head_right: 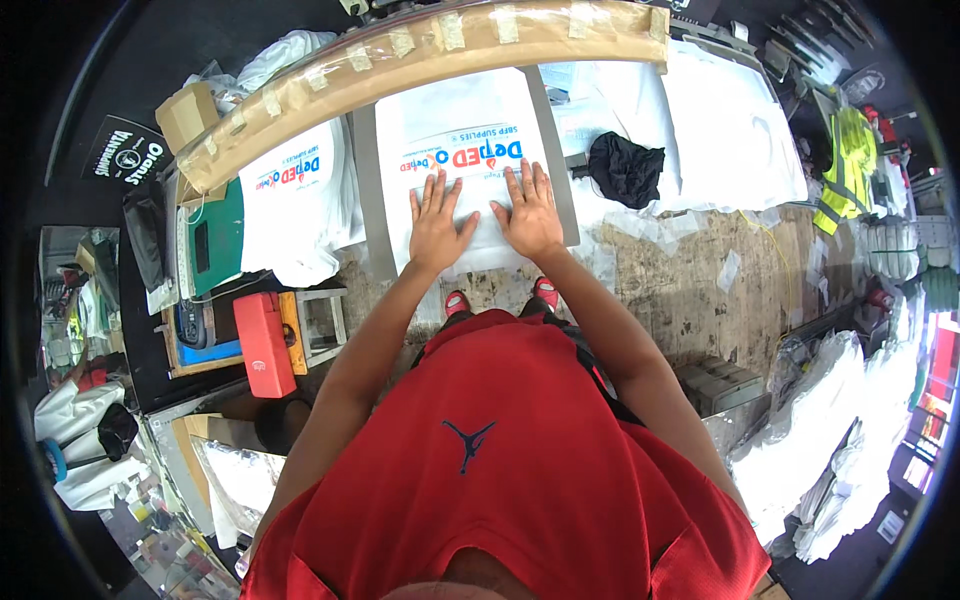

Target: The person prepares shirts for printing by placing them on a printing board, smoothing them by hand, and using a small hand tool to apply pressure across the design area.

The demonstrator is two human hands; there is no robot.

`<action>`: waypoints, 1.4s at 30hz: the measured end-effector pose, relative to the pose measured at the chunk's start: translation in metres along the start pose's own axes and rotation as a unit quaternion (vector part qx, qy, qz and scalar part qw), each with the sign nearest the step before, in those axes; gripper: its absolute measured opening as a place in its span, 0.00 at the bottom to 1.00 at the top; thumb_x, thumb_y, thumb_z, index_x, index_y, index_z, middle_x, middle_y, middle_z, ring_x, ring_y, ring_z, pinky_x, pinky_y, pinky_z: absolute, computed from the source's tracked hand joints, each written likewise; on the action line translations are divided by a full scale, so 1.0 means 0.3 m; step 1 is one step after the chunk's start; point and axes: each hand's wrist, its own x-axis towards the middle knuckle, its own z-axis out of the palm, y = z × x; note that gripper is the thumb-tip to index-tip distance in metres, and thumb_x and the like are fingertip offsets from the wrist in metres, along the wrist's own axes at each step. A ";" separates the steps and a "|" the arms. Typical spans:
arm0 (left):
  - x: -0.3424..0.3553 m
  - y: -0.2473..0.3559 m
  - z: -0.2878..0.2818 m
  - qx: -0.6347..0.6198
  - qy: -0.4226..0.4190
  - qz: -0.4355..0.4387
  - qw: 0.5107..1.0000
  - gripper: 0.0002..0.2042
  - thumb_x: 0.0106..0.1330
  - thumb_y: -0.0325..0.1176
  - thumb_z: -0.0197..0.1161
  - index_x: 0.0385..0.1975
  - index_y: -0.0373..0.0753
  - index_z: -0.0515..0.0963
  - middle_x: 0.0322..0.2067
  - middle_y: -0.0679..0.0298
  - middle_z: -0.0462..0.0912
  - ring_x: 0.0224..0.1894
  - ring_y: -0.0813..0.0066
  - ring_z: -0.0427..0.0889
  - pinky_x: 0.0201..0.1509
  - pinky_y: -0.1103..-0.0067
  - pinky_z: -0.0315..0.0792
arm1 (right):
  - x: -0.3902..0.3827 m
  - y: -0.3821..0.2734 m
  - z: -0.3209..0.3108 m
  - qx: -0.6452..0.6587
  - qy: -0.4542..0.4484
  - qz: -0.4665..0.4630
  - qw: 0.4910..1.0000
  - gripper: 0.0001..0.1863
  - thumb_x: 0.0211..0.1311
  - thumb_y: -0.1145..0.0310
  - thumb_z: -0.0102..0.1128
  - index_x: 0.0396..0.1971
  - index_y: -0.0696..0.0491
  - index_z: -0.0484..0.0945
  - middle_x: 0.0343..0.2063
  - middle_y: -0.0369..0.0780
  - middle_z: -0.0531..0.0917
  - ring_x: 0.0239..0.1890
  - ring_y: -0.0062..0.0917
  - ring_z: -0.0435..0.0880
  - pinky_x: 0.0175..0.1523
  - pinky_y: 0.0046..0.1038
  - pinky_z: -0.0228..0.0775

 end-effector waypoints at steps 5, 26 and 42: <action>-0.014 0.002 0.004 0.007 0.011 0.000 1.000 0.34 0.69 0.52 0.57 0.71 0.40 0.63 0.74 0.48 0.52 0.77 0.49 0.48 0.76 0.48 0.38 | -0.001 -0.006 0.013 0.003 0.012 -0.002 1.000 0.36 0.67 0.53 0.59 0.68 0.58 0.64 0.70 0.56 0.59 0.72 0.54 0.55 0.74 0.51 0.48; 0.136 0.048 0.014 0.053 0.046 -0.063 0.996 0.29 0.67 0.54 0.59 0.67 0.53 0.69 0.56 0.50 0.71 0.57 0.48 0.68 0.66 0.41 0.52 | 0.016 -0.001 0.004 -0.007 -0.002 0.012 1.000 0.41 0.67 0.48 0.55 0.69 0.63 0.58 0.71 0.55 0.57 0.74 0.50 0.52 0.77 0.46 0.42; 0.206 0.035 0.131 0.077 0.007 -0.001 0.997 0.31 0.72 0.61 0.44 0.73 0.59 0.60 0.76 0.56 0.49 0.77 0.46 0.43 0.73 0.39 0.30 | 0.013 0.013 0.002 0.021 -0.017 0.014 1.000 0.42 0.65 0.51 0.57 0.69 0.65 0.57 0.71 0.57 0.57 0.75 0.51 0.51 0.77 0.46 0.43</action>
